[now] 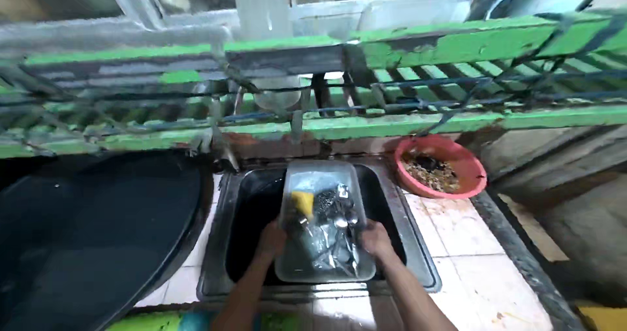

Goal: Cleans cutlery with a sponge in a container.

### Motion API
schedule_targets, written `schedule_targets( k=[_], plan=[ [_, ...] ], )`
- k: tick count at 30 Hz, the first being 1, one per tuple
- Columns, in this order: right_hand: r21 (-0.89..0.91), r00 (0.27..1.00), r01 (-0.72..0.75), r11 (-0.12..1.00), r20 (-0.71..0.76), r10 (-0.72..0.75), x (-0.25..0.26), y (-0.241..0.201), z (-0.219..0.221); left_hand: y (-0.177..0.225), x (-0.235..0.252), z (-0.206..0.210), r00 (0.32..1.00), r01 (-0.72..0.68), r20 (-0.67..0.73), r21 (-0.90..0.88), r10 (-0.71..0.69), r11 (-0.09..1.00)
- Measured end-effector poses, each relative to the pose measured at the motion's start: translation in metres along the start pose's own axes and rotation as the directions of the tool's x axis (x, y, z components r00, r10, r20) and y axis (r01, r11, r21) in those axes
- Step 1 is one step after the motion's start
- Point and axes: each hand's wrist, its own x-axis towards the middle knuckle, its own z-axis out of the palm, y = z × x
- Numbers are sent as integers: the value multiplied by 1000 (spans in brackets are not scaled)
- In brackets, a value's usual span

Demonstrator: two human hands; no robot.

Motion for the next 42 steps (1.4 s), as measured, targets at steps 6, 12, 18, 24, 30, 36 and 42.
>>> schedule_targets(
  k=[6,12,18,24,30,36,42],
  plan=[
    [50,999,23,998,-45,-21,-11,6,3,13,-29,-19,997,-57,-42,6,57,998],
    [48,998,21,999,-65,-18,-29,-12,2,11,-29,-33,997,-75,-35,4,75,997],
    [35,994,7,999,-107,-3,-37,-7,3,15,-31,-39,994,-110,-23,53,111,993],
    [-11,987,-2,1000,-163,0,-57,-19,-9,17,-28,-35,992,-126,-24,-7,126,992],
    [43,977,44,998,-212,-34,-82,18,-33,38,-58,-11,986,-159,-51,-14,159,987],
    [21,956,115,993,-275,-105,-120,78,-122,72,-134,70,982,-179,-85,-181,166,967],
    [-6,935,193,981,-302,-186,-144,163,-223,113,-191,174,987,-164,-42,-280,158,946]
  ],
)
